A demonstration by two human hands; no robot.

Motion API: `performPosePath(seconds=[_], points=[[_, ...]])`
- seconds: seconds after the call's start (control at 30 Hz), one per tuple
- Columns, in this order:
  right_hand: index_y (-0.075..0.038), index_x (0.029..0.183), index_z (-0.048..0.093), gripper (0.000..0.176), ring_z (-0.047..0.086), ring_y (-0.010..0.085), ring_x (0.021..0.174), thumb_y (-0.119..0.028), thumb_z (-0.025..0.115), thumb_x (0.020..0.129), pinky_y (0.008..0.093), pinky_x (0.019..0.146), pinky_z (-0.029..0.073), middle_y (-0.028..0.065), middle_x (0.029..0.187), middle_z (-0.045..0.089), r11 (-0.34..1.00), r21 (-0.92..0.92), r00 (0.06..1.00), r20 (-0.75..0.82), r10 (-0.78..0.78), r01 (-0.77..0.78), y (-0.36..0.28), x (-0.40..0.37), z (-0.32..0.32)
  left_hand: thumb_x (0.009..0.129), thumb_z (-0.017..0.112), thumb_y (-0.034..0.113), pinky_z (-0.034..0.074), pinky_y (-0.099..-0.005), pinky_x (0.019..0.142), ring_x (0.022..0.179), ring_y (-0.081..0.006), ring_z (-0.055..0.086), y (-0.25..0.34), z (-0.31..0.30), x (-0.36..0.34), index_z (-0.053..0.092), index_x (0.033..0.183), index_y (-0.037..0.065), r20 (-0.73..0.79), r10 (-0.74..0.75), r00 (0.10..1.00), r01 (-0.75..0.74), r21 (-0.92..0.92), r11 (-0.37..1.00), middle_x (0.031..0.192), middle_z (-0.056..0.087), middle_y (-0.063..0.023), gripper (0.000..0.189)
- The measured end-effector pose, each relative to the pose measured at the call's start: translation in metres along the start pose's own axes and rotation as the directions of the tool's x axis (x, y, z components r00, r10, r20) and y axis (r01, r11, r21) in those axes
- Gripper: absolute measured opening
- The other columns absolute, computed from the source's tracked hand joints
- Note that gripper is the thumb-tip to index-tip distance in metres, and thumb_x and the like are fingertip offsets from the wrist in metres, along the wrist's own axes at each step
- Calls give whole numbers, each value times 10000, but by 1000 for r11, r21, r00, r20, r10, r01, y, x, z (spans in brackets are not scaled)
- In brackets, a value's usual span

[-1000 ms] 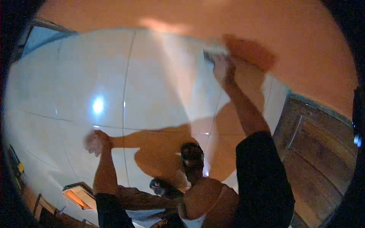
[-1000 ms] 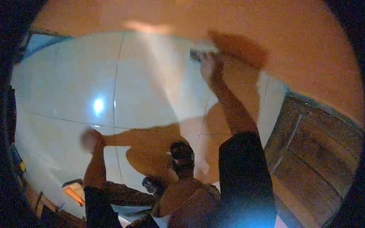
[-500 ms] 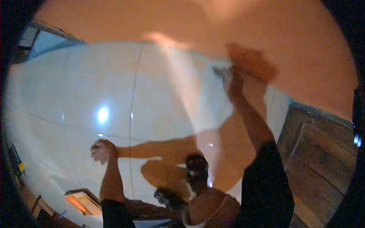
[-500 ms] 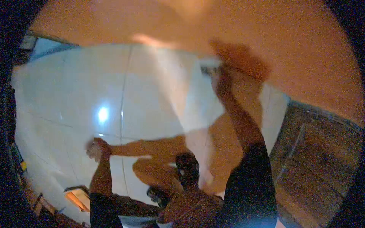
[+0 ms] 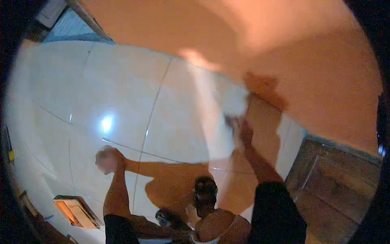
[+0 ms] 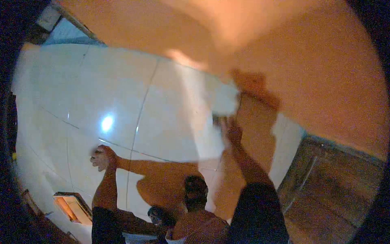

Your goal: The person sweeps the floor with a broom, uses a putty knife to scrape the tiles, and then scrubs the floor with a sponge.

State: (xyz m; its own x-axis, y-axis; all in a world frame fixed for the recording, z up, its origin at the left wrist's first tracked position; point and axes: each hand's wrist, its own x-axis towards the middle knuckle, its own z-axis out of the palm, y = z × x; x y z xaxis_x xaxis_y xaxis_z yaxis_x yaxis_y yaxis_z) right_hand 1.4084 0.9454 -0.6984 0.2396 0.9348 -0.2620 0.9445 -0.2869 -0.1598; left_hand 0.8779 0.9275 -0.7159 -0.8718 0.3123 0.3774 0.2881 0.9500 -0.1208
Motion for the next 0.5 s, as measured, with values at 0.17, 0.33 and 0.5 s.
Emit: performPosePath(seconds=[0.17,0.33,0.5], points=[[-43,1287,580,447,534,449,1207,-375,487,1004,515,1026,445,256,1335,544,805,-329,857,29,-514,494,0,-91,24,907,462,474,453,-563,733,1012,-329,557,-1,-8,-2,593,1087,158,80,-32,996,33,-13,999,1061,558,-114,386],[-59,1321,525,380,580,375,1130,-217,517,976,472,955,489,234,1230,592,980,134,989,-46,-143,148,-36,-5,10,904,466,485,456,-576,756,1021,-329,555,-17,6,-6,597,1132,170,116,11,993,-18,56,998,1091,559,-122,410],[-57,1295,546,354,575,383,1133,-227,480,991,490,960,474,229,1230,595,929,-15,913,-179,-368,371,-29,-26,15,901,474,521,438,-587,729,1011,-322,534,1,2,4,595,1109,162,160,-42,986,48,-35,998,1087,539,-120,432]])
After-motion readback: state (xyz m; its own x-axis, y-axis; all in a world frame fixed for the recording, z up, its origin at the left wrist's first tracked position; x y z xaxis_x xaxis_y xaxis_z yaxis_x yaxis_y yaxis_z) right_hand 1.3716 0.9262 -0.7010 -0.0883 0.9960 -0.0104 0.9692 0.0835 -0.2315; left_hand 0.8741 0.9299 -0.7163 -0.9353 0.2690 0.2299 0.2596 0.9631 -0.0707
